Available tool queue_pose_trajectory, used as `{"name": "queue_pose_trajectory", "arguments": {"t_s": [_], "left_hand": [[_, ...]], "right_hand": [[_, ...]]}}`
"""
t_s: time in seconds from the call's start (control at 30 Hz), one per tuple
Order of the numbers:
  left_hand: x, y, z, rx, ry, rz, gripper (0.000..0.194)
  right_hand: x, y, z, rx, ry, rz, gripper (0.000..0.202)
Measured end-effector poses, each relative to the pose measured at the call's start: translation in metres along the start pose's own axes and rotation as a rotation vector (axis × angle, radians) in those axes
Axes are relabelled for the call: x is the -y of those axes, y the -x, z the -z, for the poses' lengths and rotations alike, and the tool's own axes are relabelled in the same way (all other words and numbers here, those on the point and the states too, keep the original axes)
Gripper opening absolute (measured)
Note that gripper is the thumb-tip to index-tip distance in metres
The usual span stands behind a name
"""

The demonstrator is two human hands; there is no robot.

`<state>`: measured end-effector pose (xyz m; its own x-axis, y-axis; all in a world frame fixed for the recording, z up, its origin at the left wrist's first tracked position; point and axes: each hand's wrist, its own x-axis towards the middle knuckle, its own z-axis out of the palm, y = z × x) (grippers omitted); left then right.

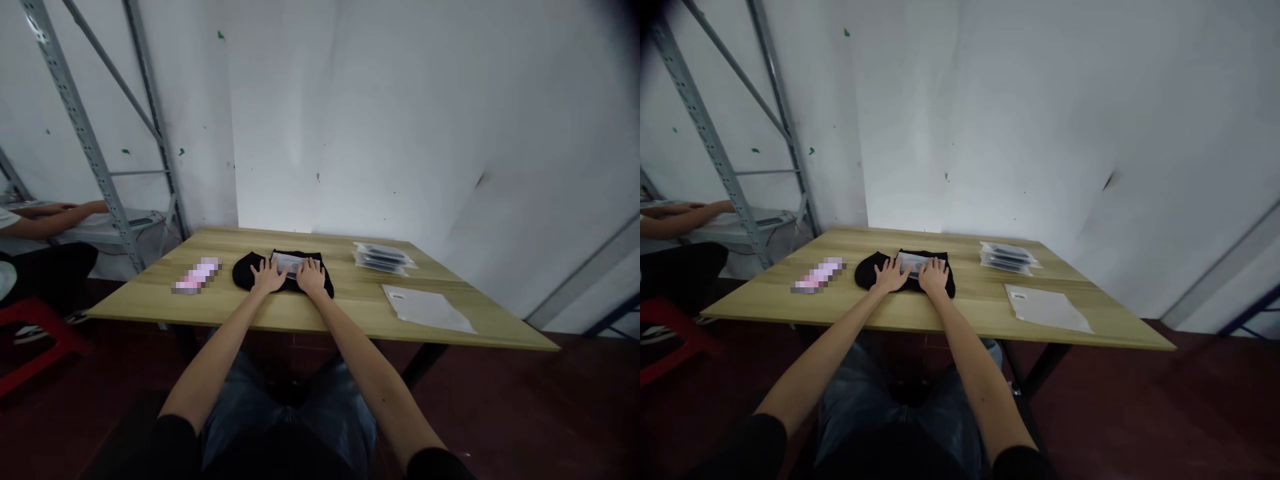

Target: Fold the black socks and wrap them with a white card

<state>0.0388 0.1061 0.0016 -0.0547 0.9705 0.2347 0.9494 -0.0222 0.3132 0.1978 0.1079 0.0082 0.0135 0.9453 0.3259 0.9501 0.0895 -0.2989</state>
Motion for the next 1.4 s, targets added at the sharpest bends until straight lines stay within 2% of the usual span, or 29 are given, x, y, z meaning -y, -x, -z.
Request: {"name": "queue_pose_trajectory", "arguments": {"t_s": [0.17, 0.3, 0.37, 0.43, 0.5, 0.6, 0.67, 0.73, 0.9, 1.13, 1.4], "left_hand": [[0.000, 0.004, 0.002, -0.014, 0.022, -0.052, 0.081], [-0.006, 0.017, 0.013, -0.205, -0.001, -0.160, 0.073], [-0.007, 0.033, 0.019, -0.306, -0.026, -0.234, 0.069], [-0.001, 0.053, 0.023, -0.328, -0.030, -0.307, 0.067], [0.011, 0.076, 0.025, -0.237, -0.024, -0.395, 0.065], [0.033, 0.103, 0.029, -0.044, -0.006, -0.391, 0.062], [0.044, 0.113, 0.034, 0.051, -0.004, -0.389, 0.064], [0.049, 0.117, 0.038, 0.097, -0.008, -0.403, 0.066], [0.050, 0.124, 0.043, 0.085, 0.006, -0.388, 0.067], [0.070, 0.141, 0.047, 0.073, -0.022, -0.421, 0.066], [0.067, 0.142, 0.048, 0.066, -0.058, -0.401, 0.069]], "right_hand": [[-0.002, 0.003, 0.002, -0.015, 0.009, 0.024, 0.059], [-0.001, 0.016, 0.013, -0.137, 0.045, 0.096, 0.060], [-0.004, 0.031, 0.019, -0.196, 0.052, 0.171, 0.061], [-0.012, 0.052, 0.026, -0.189, 0.044, 0.246, 0.062], [-0.023, 0.074, 0.033, -0.095, 0.036, 0.318, 0.063], [-0.041, 0.098, 0.042, 0.080, 0.036, 0.337, 0.064], [-0.050, 0.106, 0.047, 0.129, 0.040, 0.326, 0.065], [-0.055, 0.109, 0.050, 0.145, 0.045, 0.322, 0.066], [-0.062, 0.113, 0.052, 0.189, 0.064, 0.311, 0.065], [-0.073, 0.121, 0.052, 0.186, 0.104, 0.289, 0.064], [-0.073, 0.122, 0.053, 0.181, 0.082, 0.280, 0.065]]}}
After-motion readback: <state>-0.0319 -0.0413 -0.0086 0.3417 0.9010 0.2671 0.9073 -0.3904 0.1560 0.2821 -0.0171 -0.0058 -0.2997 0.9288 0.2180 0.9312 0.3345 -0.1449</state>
